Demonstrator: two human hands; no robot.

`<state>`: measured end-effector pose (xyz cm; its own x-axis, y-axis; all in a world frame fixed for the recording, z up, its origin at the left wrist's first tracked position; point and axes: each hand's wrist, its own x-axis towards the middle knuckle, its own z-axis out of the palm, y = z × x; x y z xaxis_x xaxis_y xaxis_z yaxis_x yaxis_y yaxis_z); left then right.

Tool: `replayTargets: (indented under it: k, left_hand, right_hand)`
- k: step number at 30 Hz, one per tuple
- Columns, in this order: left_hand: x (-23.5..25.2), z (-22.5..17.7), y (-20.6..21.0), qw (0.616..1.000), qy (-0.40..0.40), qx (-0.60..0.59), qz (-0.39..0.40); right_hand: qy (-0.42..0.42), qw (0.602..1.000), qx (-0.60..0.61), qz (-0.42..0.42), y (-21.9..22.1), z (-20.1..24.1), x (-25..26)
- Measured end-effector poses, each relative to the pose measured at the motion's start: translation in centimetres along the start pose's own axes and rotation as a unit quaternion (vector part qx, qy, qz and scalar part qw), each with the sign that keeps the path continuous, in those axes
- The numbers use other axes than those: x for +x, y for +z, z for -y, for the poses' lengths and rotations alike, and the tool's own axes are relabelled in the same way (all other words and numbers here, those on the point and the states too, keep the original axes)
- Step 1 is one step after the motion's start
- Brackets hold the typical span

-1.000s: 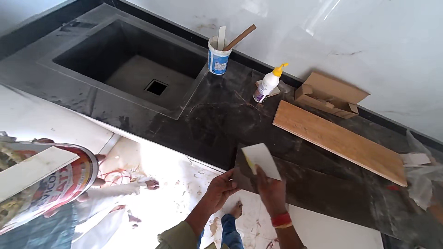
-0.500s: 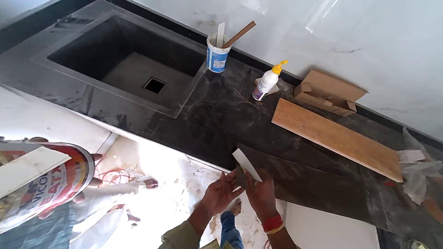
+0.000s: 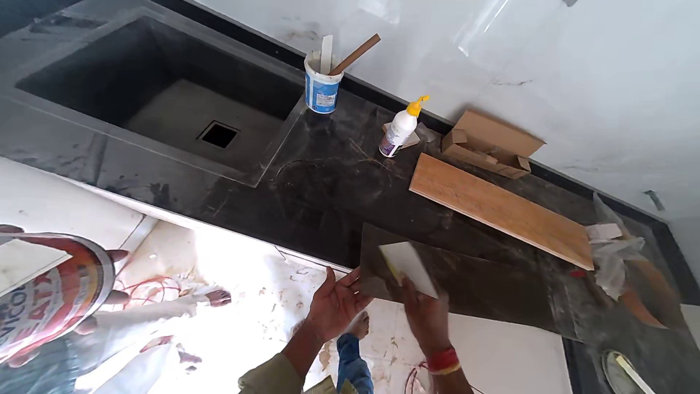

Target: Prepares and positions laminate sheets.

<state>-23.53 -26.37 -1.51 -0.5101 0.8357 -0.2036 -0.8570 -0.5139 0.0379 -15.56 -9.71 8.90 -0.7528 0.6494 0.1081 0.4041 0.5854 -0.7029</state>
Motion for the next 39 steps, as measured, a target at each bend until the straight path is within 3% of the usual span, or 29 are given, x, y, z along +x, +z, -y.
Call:
replayTargets:
  k: [5, 13, 16, 19, 21, 26, 30, 33, 39]
  left_hand:
    - [-0.5, 0.5, -0.2, 0.999, 0.0, 0.017, -0.036]
    - [-0.9, 0.1, 1.1, 1.0, -0.008, 0.004, -0.015]
    - [-0.6, 0.2, 0.7, 1.0, -0.018, 0.022, 0.005]
    - [-0.7, 0.3, 0.2, 0.999, -0.027, 0.038, 0.011]
    - [-0.6, 0.4, 0.0, 0.998, -0.031, 0.054, 0.01]
    - [-0.7, 0.2, 0.6, 0.995, -0.03, 0.093, -0.011]
    - [-0.5, 0.4, 0.6, 0.995, -0.042, 0.079, -0.033]
    - [-0.1, 1.1, 0.8, 0.99, -0.056, 0.114, -0.057]
    - [-0.5, 1.5, 0.0, 0.988, -0.042, 0.122, -0.083]
  right_hand:
    - [-0.007, 0.999, 0.023, 0.028, 2.2, -0.1, -2.3]
    - [-0.194, 0.979, 0.043, 0.054, 1.2, 1.6, -4.5]
    - [-0.133, 0.986, 0.105, -0.005, -1.7, 1.9, -4.3]
    - [-0.05, 0.994, 0.062, -0.07, -3.1, -0.1, -2.9]
    - [-0.021, 0.998, 0.027, -0.06, -2.1, -1.7, -3.0]
    - [-0.161, 0.987, -0.003, 0.021, -0.2, -2.0, -8.0]
    - [-0.091, 0.995, 0.021, -0.044, -2.7, -2.5, -5.7]
    - [-0.019, 0.999, 0.016, -0.026, -1.6, -5.0, -3.7]
    - [-0.083, 0.996, 0.029, 0.0, 0.0, -4.7, -6.0]
